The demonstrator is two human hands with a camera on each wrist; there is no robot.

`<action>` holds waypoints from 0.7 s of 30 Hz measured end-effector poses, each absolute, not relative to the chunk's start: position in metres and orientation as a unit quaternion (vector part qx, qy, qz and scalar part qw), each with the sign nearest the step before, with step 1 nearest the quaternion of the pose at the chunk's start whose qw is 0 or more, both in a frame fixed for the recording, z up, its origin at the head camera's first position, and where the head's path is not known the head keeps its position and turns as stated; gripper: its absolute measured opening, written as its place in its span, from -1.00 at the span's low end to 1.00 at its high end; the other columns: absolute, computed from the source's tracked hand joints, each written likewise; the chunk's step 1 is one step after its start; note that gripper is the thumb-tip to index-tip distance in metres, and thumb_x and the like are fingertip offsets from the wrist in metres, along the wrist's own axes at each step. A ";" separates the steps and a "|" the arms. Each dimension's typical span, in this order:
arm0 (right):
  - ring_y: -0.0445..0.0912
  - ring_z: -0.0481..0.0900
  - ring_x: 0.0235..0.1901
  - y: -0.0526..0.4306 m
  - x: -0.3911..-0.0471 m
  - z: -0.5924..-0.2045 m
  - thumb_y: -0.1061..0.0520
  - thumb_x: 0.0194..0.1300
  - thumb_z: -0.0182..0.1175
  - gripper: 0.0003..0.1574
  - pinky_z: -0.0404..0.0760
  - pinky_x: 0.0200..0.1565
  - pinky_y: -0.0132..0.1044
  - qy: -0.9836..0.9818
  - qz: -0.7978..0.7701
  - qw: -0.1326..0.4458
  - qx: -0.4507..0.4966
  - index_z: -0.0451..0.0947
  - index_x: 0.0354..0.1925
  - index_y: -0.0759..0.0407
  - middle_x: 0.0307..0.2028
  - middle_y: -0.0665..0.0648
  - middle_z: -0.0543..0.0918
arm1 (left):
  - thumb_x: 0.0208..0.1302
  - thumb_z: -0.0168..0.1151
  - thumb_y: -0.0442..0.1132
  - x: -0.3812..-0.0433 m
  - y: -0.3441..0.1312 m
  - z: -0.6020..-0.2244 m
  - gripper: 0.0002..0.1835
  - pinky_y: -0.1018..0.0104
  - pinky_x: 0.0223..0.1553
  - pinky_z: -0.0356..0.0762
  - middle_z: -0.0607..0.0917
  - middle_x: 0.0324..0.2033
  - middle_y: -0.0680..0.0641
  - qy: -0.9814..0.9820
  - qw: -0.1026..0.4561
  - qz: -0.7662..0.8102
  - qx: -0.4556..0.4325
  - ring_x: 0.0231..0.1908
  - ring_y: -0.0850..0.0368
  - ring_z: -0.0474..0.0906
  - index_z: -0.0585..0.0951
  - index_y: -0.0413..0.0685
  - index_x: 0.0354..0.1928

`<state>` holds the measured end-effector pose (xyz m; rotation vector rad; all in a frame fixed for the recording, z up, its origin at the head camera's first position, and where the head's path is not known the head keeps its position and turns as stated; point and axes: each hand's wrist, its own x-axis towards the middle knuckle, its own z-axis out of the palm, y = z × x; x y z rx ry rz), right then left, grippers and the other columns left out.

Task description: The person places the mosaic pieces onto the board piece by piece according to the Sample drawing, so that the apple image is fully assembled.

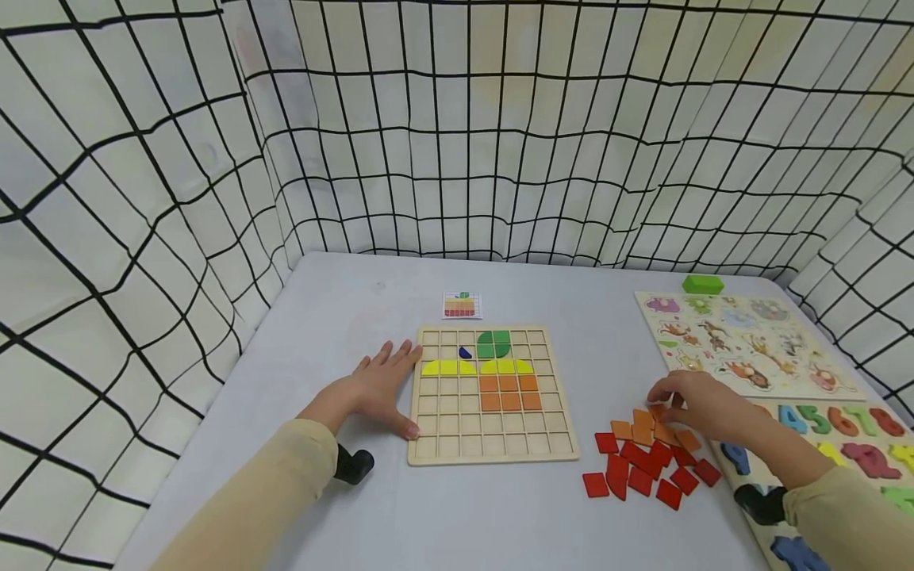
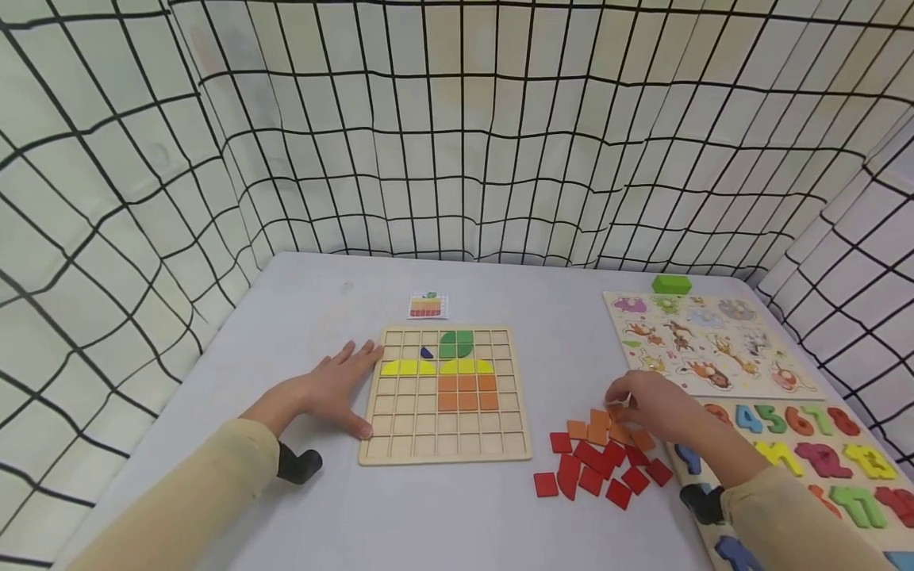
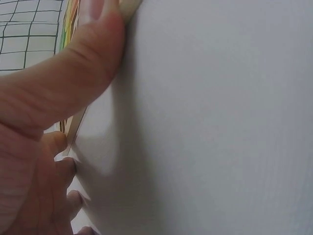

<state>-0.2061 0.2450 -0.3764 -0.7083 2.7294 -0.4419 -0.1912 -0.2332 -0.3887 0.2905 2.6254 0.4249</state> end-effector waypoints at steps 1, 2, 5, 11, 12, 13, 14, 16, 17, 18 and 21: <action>-0.14 0.56 -0.24 0.245 -0.207 -0.377 0.29 0.20 0.43 -0.73 0.64 -0.30 -0.43 0.946 -0.153 0.149 -0.242 0.72 -0.09 0.20 -0.23 0.00 0.73 | -0.10 0.64 0.22 -0.191 -0.233 -0.389 0.43 -0.41 0.54 -0.27 -0.16 0.65 -0.21 0.955 0.231 0.154 0.105 0.62 -0.34 -0.36 -0.10 -0.09 0.65; -0.13 0.56 -0.24 0.245 -0.207 -0.377 0.29 0.21 0.43 -0.73 0.65 -0.29 -0.43 0.947 -0.154 0.155 -0.236 0.72 -0.09 0.19 -0.23 0.00 0.73 | -0.10 0.64 0.22 -0.191 -0.233 -0.389 0.43 -0.41 0.54 -0.27 -0.16 0.65 -0.21 0.955 0.231 0.155 0.104 0.62 -0.34 -0.36 -0.10 -0.09 0.65; -0.13 0.56 -0.23 0.245 -0.208 -0.378 0.29 0.23 0.41 -0.77 0.65 -0.28 -0.41 0.948 -0.160 0.167 -0.221 0.70 -0.11 0.17 -0.25 -0.02 0.70 | -0.10 0.64 0.21 -0.190 -0.233 -0.388 0.43 -0.40 0.55 -0.27 -0.15 0.65 -0.21 0.955 0.231 0.156 0.101 0.62 -0.33 -0.36 -0.09 -0.08 0.65; -0.16 0.49 -0.32 0.245 -0.208 -0.379 0.28 0.23 0.41 -0.79 0.59 -0.32 -0.41 0.947 -0.173 0.144 -0.228 0.56 -0.31 0.07 -0.39 -0.07 0.58 | -0.11 0.64 0.22 -0.190 -0.234 -0.388 0.44 -0.39 0.55 -0.28 -0.15 0.65 -0.20 0.955 0.226 0.160 0.103 0.62 -0.32 -0.36 -0.09 -0.08 0.65; -0.16 0.48 -0.34 0.243 -0.209 -0.379 0.28 0.23 0.42 -0.78 0.58 -0.33 -0.42 0.948 -0.172 0.133 -0.231 0.54 -0.33 0.05 -0.41 -0.08 0.57 | -0.11 0.64 0.22 -0.190 -0.234 -0.388 0.44 -0.39 0.55 -0.28 -0.16 0.65 -0.20 0.955 0.226 0.161 0.103 0.62 -0.32 -0.36 -0.09 -0.08 0.65; -0.17 0.47 -0.36 0.242 -0.210 -0.379 0.28 0.22 0.42 -0.77 0.57 -0.34 -0.42 0.950 -0.170 0.119 -0.234 0.54 -0.34 0.06 -0.42 -0.08 0.57 | -0.11 0.65 0.21 -0.190 -0.235 -0.388 0.44 -0.38 0.56 -0.28 -0.16 0.65 -0.20 0.955 0.225 0.161 0.104 0.62 -0.32 -0.37 -0.10 -0.08 0.65; -0.17 0.47 -0.36 0.239 -0.212 -0.378 0.28 0.22 0.43 -0.77 0.57 -0.33 -0.42 0.952 -0.167 0.104 -0.236 0.54 -0.34 0.05 -0.43 -0.08 0.57 | -0.10 0.65 0.21 -0.190 -0.235 -0.387 0.44 -0.38 0.56 -0.28 -0.16 0.65 -0.20 0.955 0.225 0.161 0.104 0.62 -0.32 -0.37 -0.10 -0.08 0.65; -0.17 0.49 -0.35 0.230 -0.216 -0.377 0.28 0.22 0.43 -0.78 0.60 -0.30 -0.40 0.954 -0.166 0.073 -0.238 0.56 -0.33 0.06 -0.42 -0.08 0.60 | -0.10 0.65 0.21 -0.190 -0.236 -0.387 0.44 -0.38 0.56 -0.27 -0.16 0.65 -0.20 0.955 0.225 0.162 0.105 0.62 -0.32 -0.36 -0.10 -0.08 0.65; -0.17 0.50 -0.34 0.223 -0.218 -0.377 0.29 0.23 0.43 -0.78 0.62 -0.28 -0.38 0.955 -0.168 0.060 -0.239 0.57 -0.32 0.06 -0.41 -0.08 0.61 | -0.10 0.65 0.20 -0.189 -0.236 -0.386 0.44 -0.38 0.56 -0.27 -0.16 0.65 -0.21 0.955 0.226 0.162 0.105 0.62 -0.32 -0.36 -0.10 -0.08 0.65; -0.16 0.53 -0.32 0.215 -0.220 -0.377 0.29 0.23 0.42 -0.79 0.65 -0.25 -0.35 0.954 -0.174 0.052 -0.237 0.57 -0.31 0.06 -0.39 -0.07 0.63 | -0.10 0.65 0.20 -0.189 -0.236 -0.386 0.43 -0.38 0.56 -0.27 -0.16 0.65 -0.21 0.955 0.226 0.163 0.105 0.62 -0.32 -0.36 -0.10 -0.09 0.65; -0.15 0.57 -0.28 0.188 -0.225 -0.378 0.29 0.24 0.42 -0.81 0.69 -0.18 -0.28 0.948 -0.200 0.038 -0.246 0.59 -0.30 0.07 -0.36 -0.05 0.65 | -0.08 0.65 0.18 -0.187 -0.235 -0.385 0.42 -0.39 0.55 -0.27 -0.16 0.65 -0.22 0.953 0.227 0.169 0.109 0.62 -0.34 -0.36 -0.09 -0.11 0.65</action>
